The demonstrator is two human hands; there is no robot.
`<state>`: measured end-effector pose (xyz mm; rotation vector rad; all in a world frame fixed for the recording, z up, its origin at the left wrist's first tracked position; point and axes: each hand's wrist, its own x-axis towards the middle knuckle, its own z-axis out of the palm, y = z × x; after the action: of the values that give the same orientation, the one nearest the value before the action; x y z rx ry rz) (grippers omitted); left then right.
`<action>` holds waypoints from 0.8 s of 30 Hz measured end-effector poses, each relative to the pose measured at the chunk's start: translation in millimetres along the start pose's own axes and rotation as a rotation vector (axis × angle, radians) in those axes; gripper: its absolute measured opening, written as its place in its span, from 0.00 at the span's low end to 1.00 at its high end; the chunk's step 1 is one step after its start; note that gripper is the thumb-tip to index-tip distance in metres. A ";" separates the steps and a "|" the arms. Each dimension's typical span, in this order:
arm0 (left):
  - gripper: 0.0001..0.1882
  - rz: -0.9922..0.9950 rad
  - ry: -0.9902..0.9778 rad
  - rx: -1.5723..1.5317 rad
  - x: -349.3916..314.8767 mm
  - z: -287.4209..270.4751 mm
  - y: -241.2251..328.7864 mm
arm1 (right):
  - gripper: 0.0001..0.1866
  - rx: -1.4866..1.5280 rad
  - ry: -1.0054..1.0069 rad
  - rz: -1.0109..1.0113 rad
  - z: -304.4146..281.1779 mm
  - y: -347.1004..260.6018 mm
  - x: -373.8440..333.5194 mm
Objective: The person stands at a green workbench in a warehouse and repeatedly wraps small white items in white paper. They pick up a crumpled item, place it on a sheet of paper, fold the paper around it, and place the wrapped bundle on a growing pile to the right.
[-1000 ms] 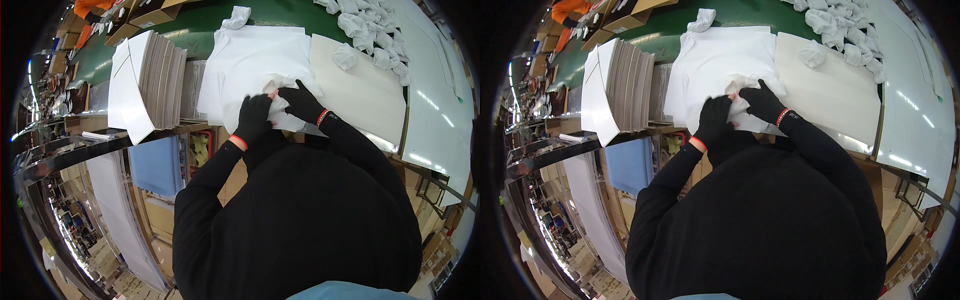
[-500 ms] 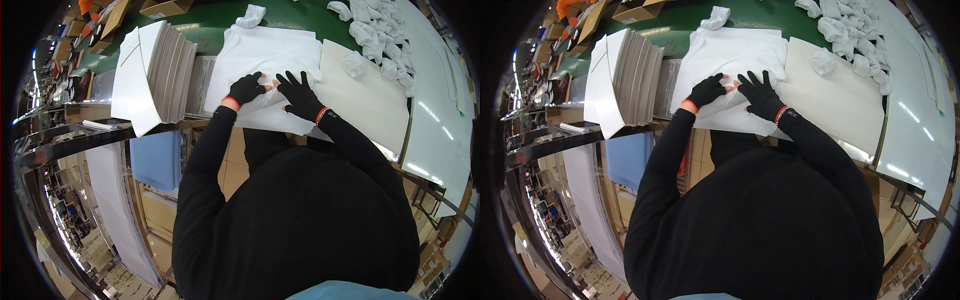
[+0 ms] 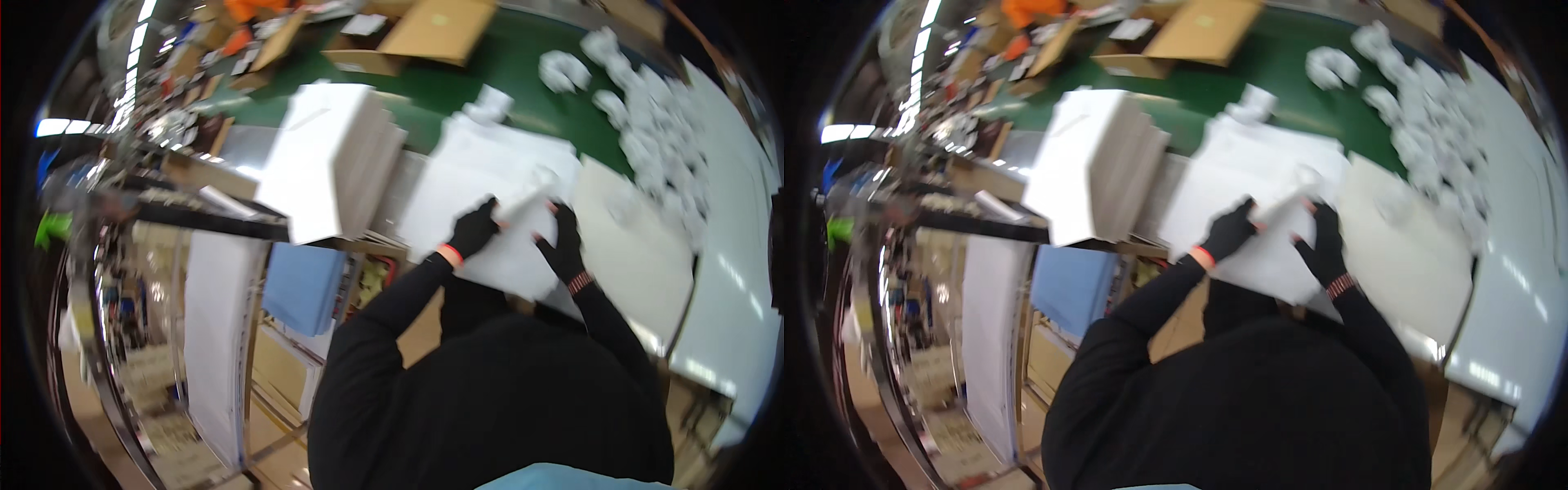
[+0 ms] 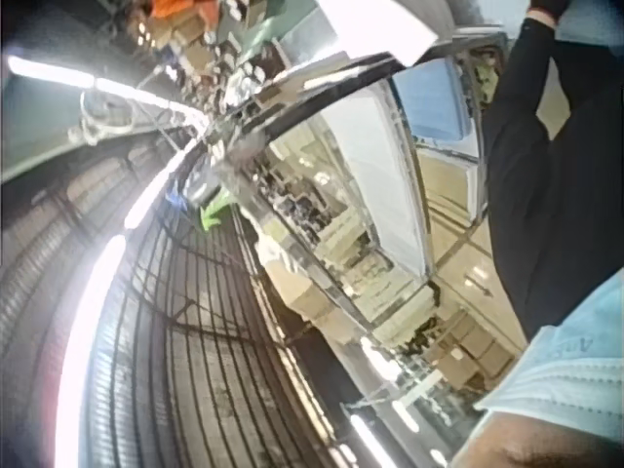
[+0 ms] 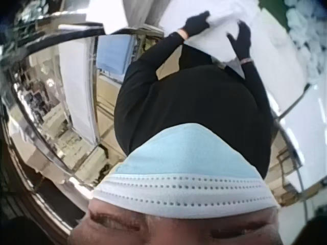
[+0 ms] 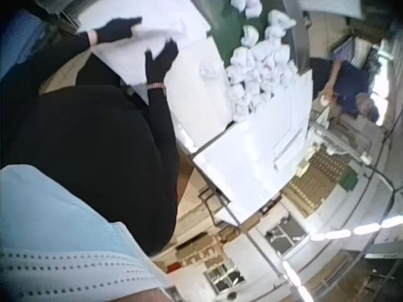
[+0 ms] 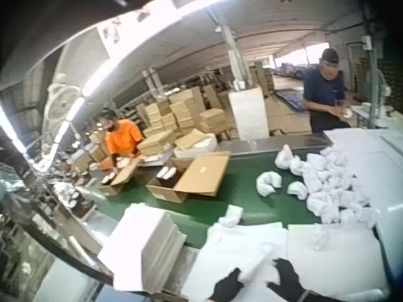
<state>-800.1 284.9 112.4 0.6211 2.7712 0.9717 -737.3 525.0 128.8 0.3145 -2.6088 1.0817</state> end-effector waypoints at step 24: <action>0.50 0.250 0.233 -1.130 -48.9 -89.1 120.1 | 0.30 0.329 -0.534 0.422 -64.8 -100.6 -4.5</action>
<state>-739.0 298.6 256.7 0.6400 1.7785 2.4370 -689.6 502.1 236.2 0.1331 -3.0391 1.7906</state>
